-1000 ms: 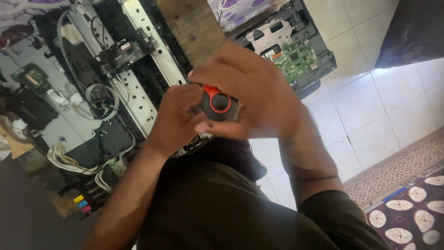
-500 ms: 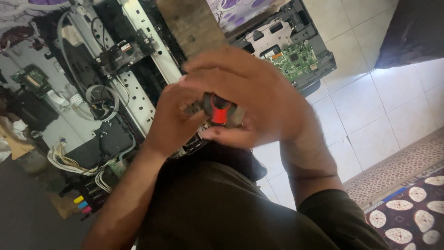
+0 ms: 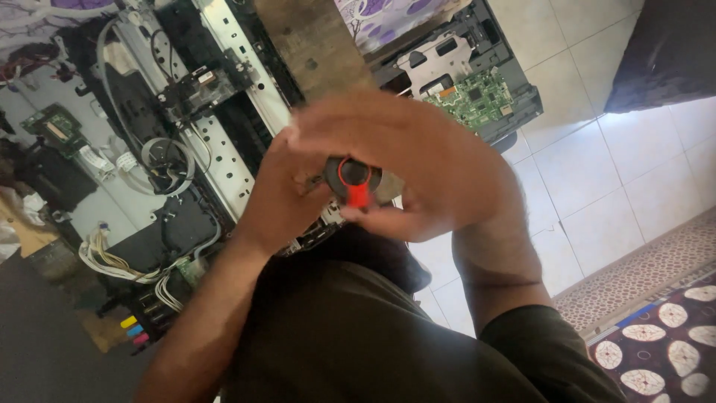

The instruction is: The person is disassembling a printer by removing screws with a screwdriver and then cleaning the internal parts with a brush.

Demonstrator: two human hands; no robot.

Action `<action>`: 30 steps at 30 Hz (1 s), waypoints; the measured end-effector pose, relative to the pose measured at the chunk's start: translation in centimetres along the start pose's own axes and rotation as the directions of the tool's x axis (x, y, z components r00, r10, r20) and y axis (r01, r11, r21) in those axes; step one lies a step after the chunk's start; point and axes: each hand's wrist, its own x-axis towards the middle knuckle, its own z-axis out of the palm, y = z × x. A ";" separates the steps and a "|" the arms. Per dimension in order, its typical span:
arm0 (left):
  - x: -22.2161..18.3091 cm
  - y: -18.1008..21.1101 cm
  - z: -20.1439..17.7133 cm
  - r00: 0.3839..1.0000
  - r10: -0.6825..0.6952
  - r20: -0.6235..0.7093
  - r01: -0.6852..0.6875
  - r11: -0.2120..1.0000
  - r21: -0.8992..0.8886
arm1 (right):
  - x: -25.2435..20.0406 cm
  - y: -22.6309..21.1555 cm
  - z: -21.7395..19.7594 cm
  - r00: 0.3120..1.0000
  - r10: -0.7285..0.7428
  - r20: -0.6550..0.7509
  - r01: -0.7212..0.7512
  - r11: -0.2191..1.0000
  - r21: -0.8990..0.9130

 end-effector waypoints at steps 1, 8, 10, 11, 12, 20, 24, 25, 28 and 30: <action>-0.3 -0.7 0.0 1.000 0.000 0.002 0.000 1.000 -0.002 | -0.1 0.1 0.0 1.000 0.002 0.000 -0.002 1.000 0.000; -1.4 -2.8 0.4 0.994 -0.108 -0.001 0.108 0.993 0.041 | 0.5 -1.4 0.7 0.984 0.149 -0.096 -0.163 0.974 -0.159; -0.9 -2.4 0.3 0.996 -0.085 -0.036 0.086 0.996 0.032 | 0.6 -1.4 0.8 0.968 0.165 -0.188 -0.216 0.931 -0.293; -0.8 -1.8 0.0 0.997 -0.072 -0.017 0.073 0.995 0.074 | 0.7 -1.4 0.7 0.979 0.141 -0.144 -0.171 0.959 -0.224; -0.7 -1.3 -0.4 0.998 -0.061 0.001 0.060 0.991 0.116 | 0.8 -1.3 0.5 0.988 0.114 -0.102 -0.128 0.980 -0.152; -1.0 -2.6 0.0 0.993 -0.093 0.068 0.088 0.993 0.074 | 0.6 -1.2 1.2 0.973 0.097 -0.209 -0.139 0.971 -0.194; -1.2 -3.0 0.6 0.998 0.000 -0.064 0.000 1.000 0.015 | 1.1 -1.6 1.1 0.957 0.146 -0.251 -0.203 0.955 -0.217; -0.7 -2.3 0.3 0.998 -0.002 -0.063 0.003 1.000 0.013 | 0.5 -0.9 0.8 0.956 0.149 -0.251 -0.206 0.955 -0.215; -0.2 -1.3 -0.3 0.989 0.088 0.123 -0.086 0.996 -0.023 | -0.3 0.4 0.5 0.999 -0.038 -0.029 0.038 0.999 0.012; -1.1 -2.4 0.1 0.979 -0.094 0.181 0.141 0.953 -0.269 | -0.2 0.0 0.5 0.999 -0.032 -0.006 0.032 0.989 0.144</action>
